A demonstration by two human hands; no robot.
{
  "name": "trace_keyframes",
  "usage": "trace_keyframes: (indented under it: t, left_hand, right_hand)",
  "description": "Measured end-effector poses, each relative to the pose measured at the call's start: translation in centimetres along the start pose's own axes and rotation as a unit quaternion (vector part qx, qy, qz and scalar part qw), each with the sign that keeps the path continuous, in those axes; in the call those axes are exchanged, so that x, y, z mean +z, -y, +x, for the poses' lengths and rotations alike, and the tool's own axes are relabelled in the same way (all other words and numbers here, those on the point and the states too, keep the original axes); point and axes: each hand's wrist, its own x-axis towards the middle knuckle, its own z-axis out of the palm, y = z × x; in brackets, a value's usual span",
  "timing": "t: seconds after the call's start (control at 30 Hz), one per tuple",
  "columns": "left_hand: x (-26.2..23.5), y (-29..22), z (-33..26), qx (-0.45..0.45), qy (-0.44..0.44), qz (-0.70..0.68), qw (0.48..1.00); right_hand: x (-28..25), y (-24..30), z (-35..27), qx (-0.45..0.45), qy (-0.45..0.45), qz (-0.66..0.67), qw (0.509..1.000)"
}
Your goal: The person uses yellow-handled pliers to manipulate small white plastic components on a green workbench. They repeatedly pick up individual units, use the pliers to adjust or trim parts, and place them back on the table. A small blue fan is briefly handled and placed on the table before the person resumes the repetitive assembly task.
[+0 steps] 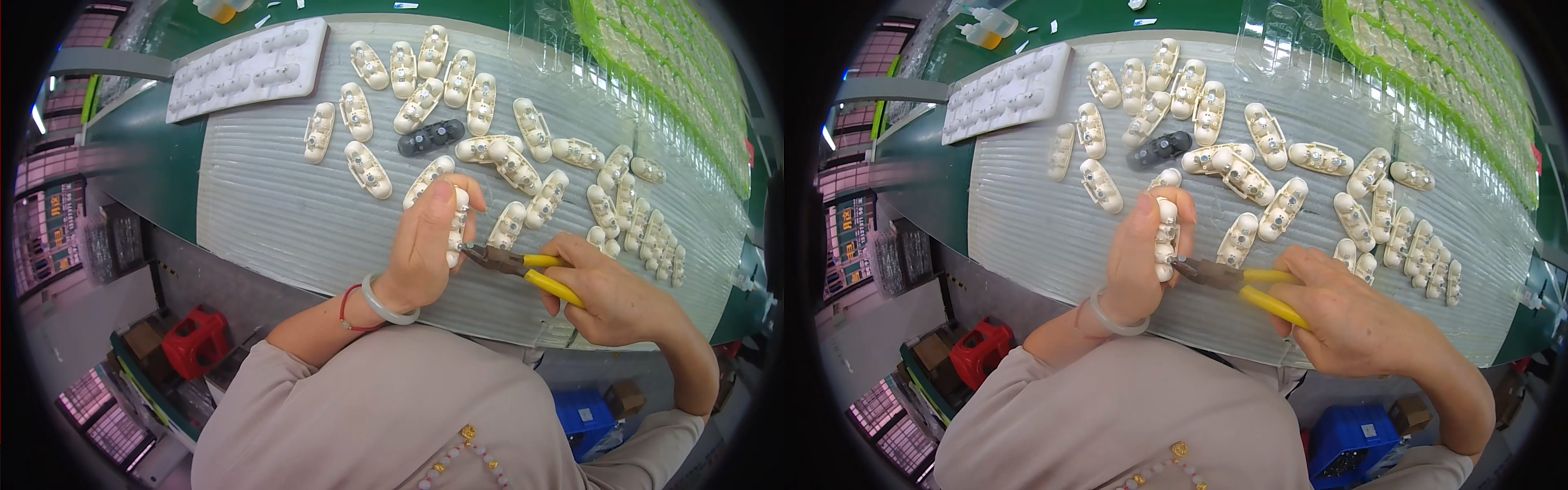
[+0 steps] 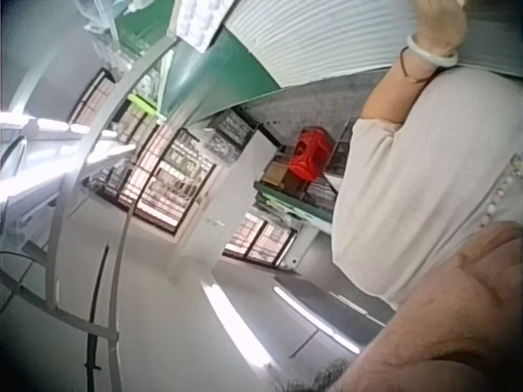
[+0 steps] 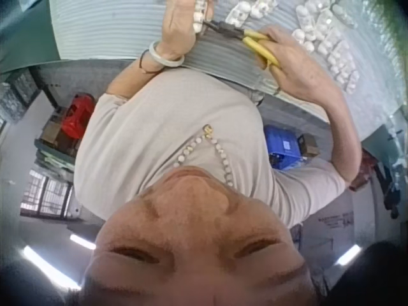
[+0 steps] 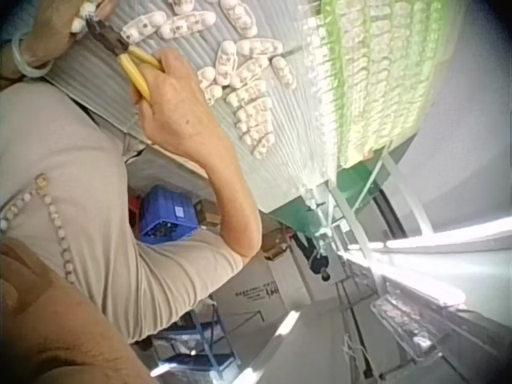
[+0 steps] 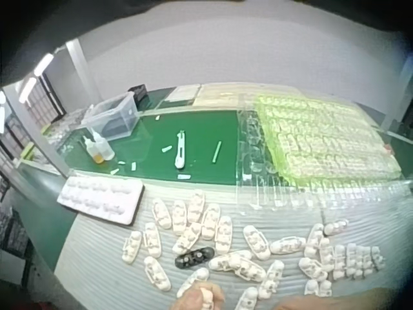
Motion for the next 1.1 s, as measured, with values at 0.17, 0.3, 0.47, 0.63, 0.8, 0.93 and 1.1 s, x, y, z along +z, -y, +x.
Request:
trace_keyframes:
  t: [0.17, 0.3, 0.47, 0.63, 0.8, 0.93, 1.1]
  left_hand:
    - [-0.5, -0.1, 0.1, -0.022, 0.046, -0.065, 0.997]
    - [-0.2, -0.6, -0.2, -0.014, -0.012, -0.049, 0.999]
    - [-0.7, -0.2, 0.0, 0.001, -0.025, -0.054, 0.998]
    - [-0.1, -0.7, -0.2, -0.042, -0.002, -0.038, 0.998]
    - [0.5, -0.9, -0.9, -0.016, -0.016, -0.02, 1.0]
    - [0.3, -0.6, -1.1, 0.025, -0.015, 0.01, 1.0]
    - [0.5, -0.4, -1.4, 0.049, -0.043, 0.02, 0.998]
  right_hand:
    - [-0.3, 0.4, -0.1, 0.037, 0.034, 0.056, 0.997]
    - [1.8, 1.6, -0.7, 0.012, -0.123, -0.176, 0.977]
    - [3.7, 1.3, -1.0, 0.027, -0.26, -0.285, 0.922]
    - [4.7, 1.5, -0.9, 0.04, -0.276, -0.26, 0.924]
    - [5.7, 2.0, -0.3, 0.047, -0.277, -0.221, 0.934]
    - [6.5, 2.0, 0.1, 0.043, -0.283, -0.198, 0.938]
    - [6.5, 2.7, 0.1, 0.065, -0.285, -0.234, 0.927]
